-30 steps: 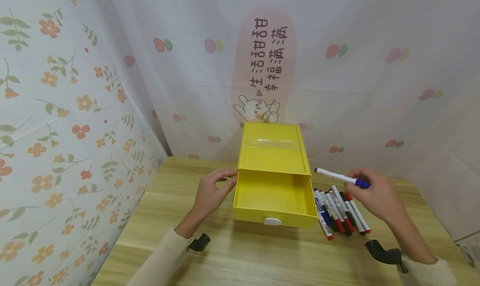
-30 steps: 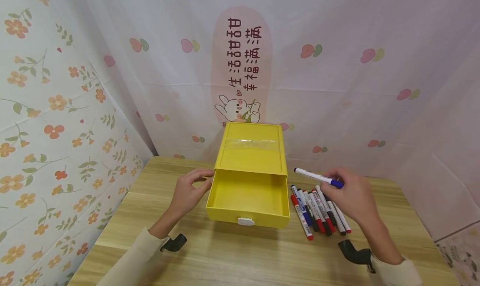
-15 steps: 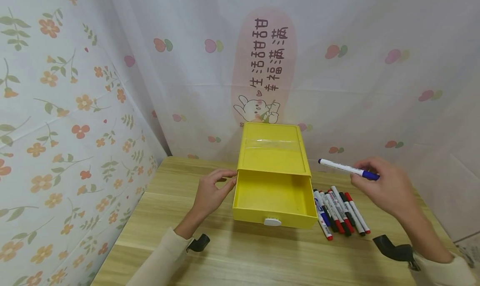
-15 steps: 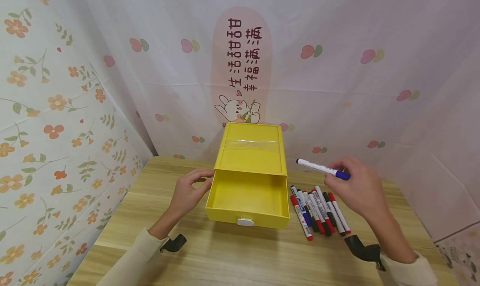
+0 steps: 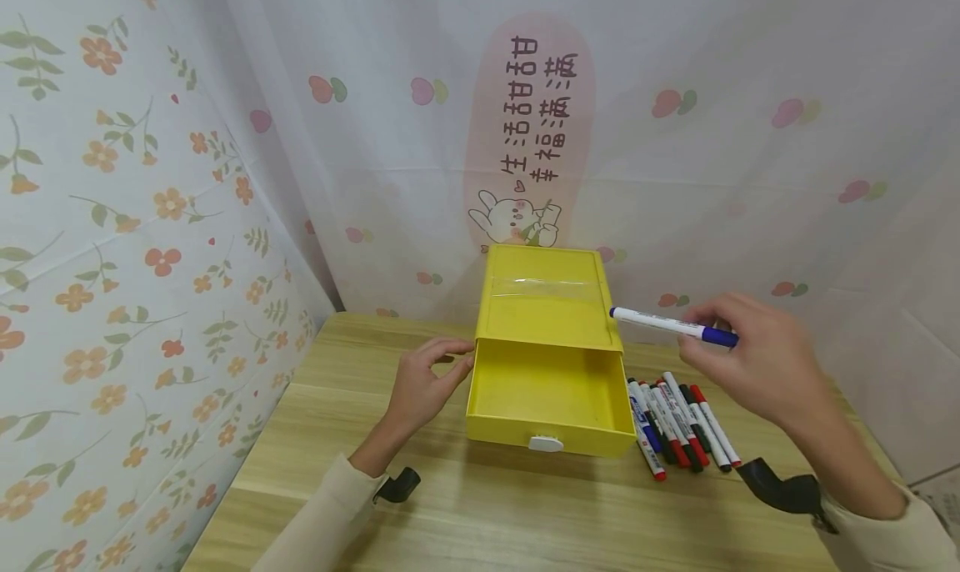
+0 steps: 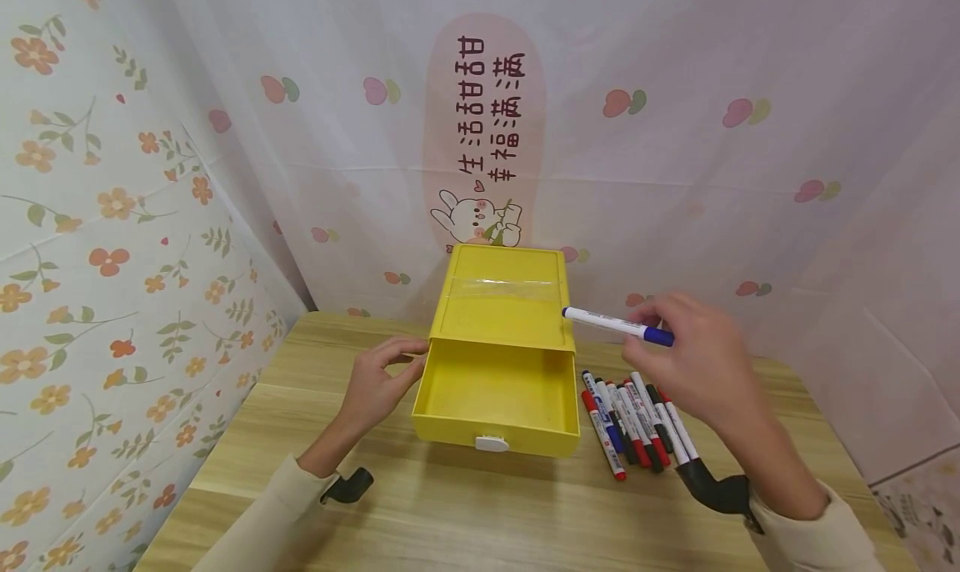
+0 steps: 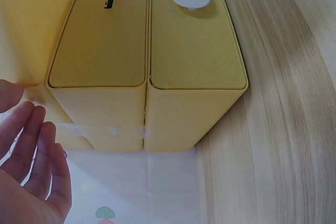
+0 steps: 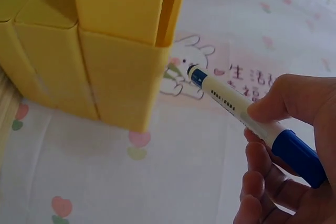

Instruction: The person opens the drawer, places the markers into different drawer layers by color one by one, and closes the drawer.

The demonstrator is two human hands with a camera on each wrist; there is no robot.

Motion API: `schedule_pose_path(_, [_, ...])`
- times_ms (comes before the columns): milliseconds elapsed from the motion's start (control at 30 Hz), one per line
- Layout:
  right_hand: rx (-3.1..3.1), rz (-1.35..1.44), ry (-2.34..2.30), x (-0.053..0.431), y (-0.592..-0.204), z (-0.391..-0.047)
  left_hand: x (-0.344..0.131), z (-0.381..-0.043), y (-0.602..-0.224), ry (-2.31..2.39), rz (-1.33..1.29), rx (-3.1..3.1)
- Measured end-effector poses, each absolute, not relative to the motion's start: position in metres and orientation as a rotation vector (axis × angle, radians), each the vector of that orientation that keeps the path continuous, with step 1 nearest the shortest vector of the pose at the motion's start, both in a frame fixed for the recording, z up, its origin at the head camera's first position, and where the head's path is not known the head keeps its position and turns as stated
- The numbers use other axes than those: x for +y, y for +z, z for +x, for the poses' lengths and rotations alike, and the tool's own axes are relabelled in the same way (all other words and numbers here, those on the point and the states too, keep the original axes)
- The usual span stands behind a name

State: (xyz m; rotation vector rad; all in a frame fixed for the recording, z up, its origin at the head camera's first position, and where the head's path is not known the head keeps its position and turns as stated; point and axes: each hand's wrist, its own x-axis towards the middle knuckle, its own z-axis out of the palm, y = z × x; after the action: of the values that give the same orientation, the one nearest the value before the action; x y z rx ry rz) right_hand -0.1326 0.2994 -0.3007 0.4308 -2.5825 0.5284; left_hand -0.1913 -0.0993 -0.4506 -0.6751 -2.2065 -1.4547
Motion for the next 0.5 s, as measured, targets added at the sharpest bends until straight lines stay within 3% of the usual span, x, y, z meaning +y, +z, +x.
schedule_pose_path(500, [-2.623,0.661,0.414,0.244,-0.282,-0.136,-0.1,-0.192,-0.452,-1.449,-0.677,-2.205])
